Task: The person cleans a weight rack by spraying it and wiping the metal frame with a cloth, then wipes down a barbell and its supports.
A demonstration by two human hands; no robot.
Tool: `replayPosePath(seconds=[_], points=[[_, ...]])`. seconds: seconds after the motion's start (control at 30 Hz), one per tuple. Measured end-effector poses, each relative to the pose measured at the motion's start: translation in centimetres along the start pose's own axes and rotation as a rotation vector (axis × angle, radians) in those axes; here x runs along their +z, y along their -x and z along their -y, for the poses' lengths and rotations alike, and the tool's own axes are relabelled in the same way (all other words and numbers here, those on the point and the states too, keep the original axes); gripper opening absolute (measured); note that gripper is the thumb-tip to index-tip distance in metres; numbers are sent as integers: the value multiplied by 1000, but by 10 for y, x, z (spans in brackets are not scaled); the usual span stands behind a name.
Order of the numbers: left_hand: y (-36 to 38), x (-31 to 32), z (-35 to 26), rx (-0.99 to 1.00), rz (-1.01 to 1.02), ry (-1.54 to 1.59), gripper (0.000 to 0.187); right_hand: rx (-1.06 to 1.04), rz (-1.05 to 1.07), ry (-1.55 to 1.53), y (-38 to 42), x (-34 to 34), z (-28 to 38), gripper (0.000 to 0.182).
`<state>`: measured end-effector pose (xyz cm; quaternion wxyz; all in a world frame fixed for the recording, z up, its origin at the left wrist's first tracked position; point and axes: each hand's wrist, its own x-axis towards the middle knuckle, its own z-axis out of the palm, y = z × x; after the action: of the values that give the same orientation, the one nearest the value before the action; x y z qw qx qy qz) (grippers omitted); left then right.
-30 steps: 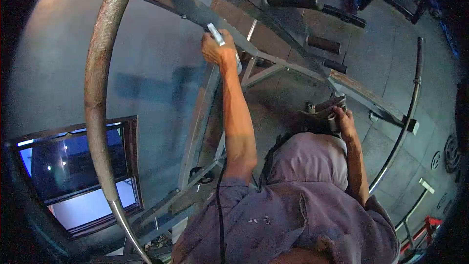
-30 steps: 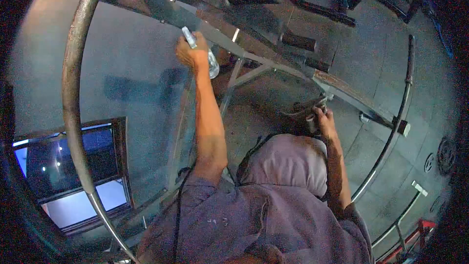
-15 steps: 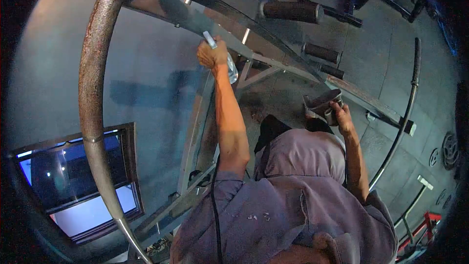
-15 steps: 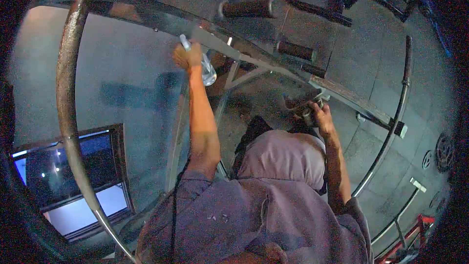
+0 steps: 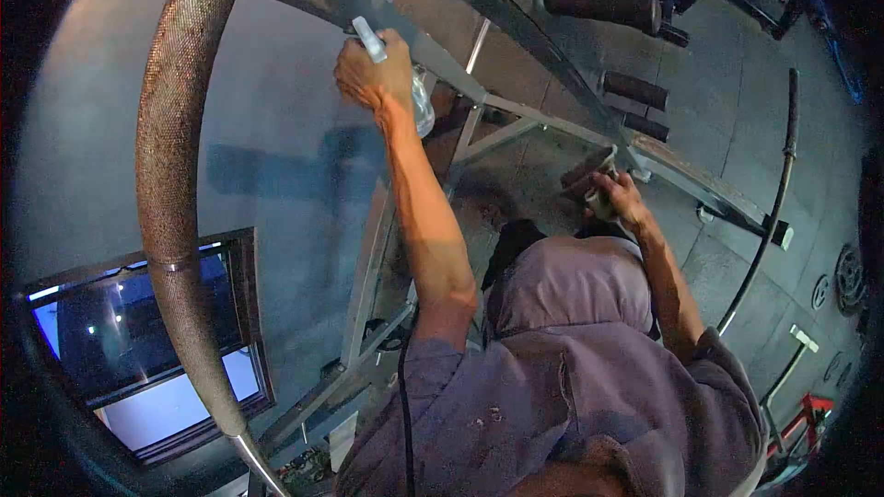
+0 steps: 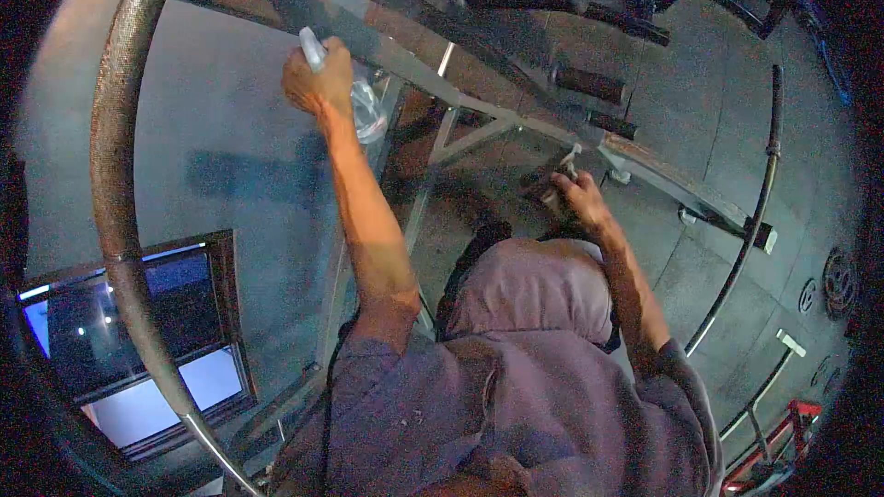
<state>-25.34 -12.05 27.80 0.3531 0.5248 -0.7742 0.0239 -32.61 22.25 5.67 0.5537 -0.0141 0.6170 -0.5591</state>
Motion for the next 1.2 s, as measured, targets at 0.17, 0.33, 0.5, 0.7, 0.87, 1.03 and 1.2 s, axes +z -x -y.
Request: replayPosePath(seconds=[0.17,0.33,0.5,0.7,0.87,1.03,1.2], points=[[53,23,40,7,67,-38,40,39,-17,-15,-22,38,20,45],[138,50,147,-126,214,77,34,-248,-47,-148,-62,136,39,46],[223,20,238,-185,295,169,20,-730,197,-292,-25,264,195,32],[314,-19,334,-47,300,-95,38,-1729,-271,-289,-9,380,345,72],[354,-51,349,-236,344,-200,41,-1453,-531,59,-60,383,303,78],[354,-70,352,-550,525,192,39,-686,-459,-417,-189,392,183,67],[414,-37,429,-402,567,-58,35,-989,-459,-151,-123,380,215,63]])
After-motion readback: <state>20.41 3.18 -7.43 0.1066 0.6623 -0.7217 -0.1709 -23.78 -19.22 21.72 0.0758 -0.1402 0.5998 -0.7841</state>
